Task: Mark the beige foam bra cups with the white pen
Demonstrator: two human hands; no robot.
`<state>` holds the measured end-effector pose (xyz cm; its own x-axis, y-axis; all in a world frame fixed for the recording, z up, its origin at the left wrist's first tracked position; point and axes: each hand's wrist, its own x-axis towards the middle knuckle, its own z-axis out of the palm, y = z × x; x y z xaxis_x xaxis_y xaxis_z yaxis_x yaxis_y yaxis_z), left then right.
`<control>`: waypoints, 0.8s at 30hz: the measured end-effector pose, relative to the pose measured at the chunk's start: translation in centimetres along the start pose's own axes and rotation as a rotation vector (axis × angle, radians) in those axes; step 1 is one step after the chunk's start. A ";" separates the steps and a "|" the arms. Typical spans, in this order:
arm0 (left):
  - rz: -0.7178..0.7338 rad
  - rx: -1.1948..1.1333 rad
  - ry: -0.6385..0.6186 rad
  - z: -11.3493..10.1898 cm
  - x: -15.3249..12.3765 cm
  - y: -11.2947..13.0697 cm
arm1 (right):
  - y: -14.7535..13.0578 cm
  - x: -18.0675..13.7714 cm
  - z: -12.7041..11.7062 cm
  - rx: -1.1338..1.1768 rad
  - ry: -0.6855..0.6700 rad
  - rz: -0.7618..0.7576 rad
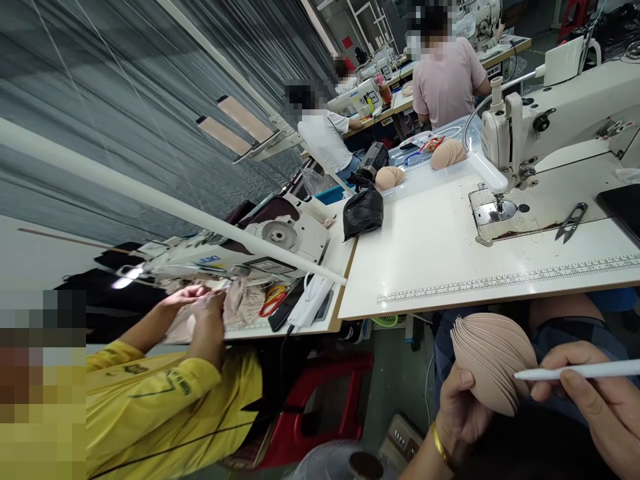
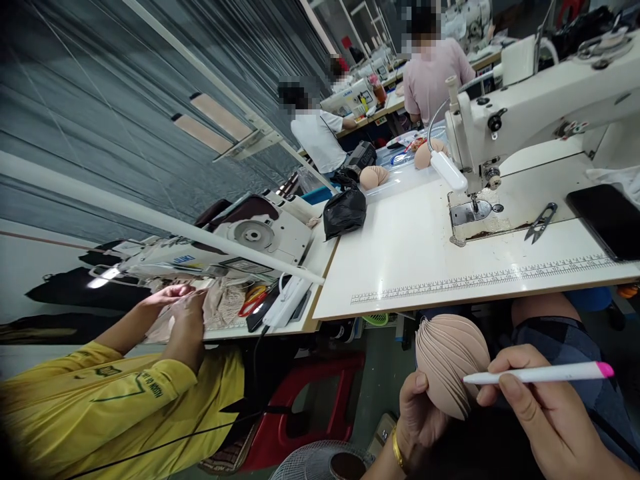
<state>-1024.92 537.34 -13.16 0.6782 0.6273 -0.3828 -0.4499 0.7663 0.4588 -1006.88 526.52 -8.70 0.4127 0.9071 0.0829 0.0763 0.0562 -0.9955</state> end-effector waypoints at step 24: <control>-0.065 -0.032 -0.065 0.1 0.0 -0.3 | 0.0 0.5 0.8 0.027 -0.055 0.024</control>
<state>-1024.74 537.13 -13.24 0.7426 0.5663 -0.3575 -0.4210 0.8099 0.4085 -1007.37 527.32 -8.69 0.3634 0.9299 0.0570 0.0419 0.0448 -0.9981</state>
